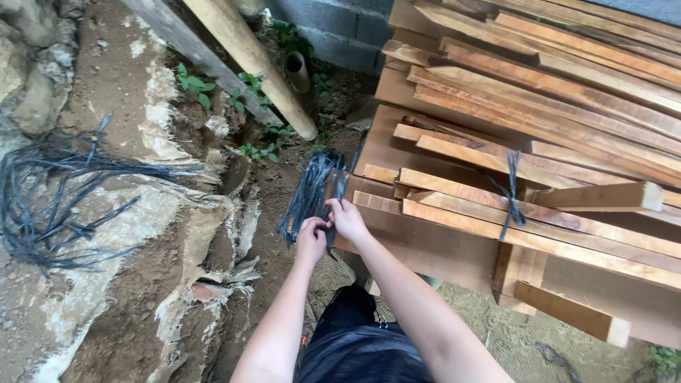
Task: The person ties bundles of wooden planks together using black plastic straps. They wrap the straps around the planks, pull them tight, and tie knots to secure the bundles. The person handles the planks and straps repeatedly to organize and secure them.
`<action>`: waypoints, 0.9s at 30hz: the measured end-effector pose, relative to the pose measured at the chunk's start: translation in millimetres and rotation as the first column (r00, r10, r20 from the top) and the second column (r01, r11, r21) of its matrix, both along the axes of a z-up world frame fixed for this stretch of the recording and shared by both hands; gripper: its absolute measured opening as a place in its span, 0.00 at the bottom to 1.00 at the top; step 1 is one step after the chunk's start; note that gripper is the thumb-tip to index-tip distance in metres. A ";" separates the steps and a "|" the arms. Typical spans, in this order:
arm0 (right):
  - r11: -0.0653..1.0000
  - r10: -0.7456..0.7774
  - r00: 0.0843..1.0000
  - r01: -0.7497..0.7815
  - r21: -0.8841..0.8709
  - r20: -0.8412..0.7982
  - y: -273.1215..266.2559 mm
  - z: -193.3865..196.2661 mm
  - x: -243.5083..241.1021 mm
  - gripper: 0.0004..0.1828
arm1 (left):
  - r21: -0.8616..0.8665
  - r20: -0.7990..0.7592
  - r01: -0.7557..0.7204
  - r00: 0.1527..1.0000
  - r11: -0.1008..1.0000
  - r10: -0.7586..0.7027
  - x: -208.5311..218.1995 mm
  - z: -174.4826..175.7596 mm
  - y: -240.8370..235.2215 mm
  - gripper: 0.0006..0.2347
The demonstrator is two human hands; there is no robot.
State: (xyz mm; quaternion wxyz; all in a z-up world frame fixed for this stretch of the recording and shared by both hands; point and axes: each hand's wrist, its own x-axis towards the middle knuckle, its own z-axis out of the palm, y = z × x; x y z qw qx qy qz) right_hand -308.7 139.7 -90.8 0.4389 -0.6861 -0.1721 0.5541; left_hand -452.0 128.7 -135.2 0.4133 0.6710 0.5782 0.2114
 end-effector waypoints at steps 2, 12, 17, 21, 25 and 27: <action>0.999 0.029 0.998 -0.030 0.019 0.056 -0.5 12.4 5.2 0.17 | -0.015 -0.052 0.014 0.999 1.000 -0.015 -0.2 -8.8 -0.3 0.06; 0.943 0.290 0.871 -0.330 0.035 0.397 -16.5 124.4 125.0 0.11 | 0.107 -0.266 -0.026 0.963 0.994 0.054 24.8 37.2 -11.5 0.04; 0.894 0.420 0.743 -0.438 -0.096 0.521 -50.5 175.3 222.3 0.12 | 0.291 -0.116 0.004 0.993 0.957 0.031 91.6 87.4 -33.6 0.03; 0.835 0.530 0.570 -0.479 -0.270 0.628 -92.6 218.5 299.4 0.16 | 0.362 0.059 0.066 0.994 0.930 -0.093 172.0 128.9 -58.9 0.03; 0.873 0.476 0.653 -0.431 -0.227 0.590 -150.8 206.0 371.8 0.17 | 0.477 -0.080 0.182 0.983 0.860 -0.163 255.9 162.1 -92.5 0.03; 0.934 0.350 0.750 -0.328 -0.144 0.562 -182.8 185.7 405.9 0.15 | 0.523 -0.083 0.270 0.960 0.808 -0.267 301.8 177.6 -111.1 0.04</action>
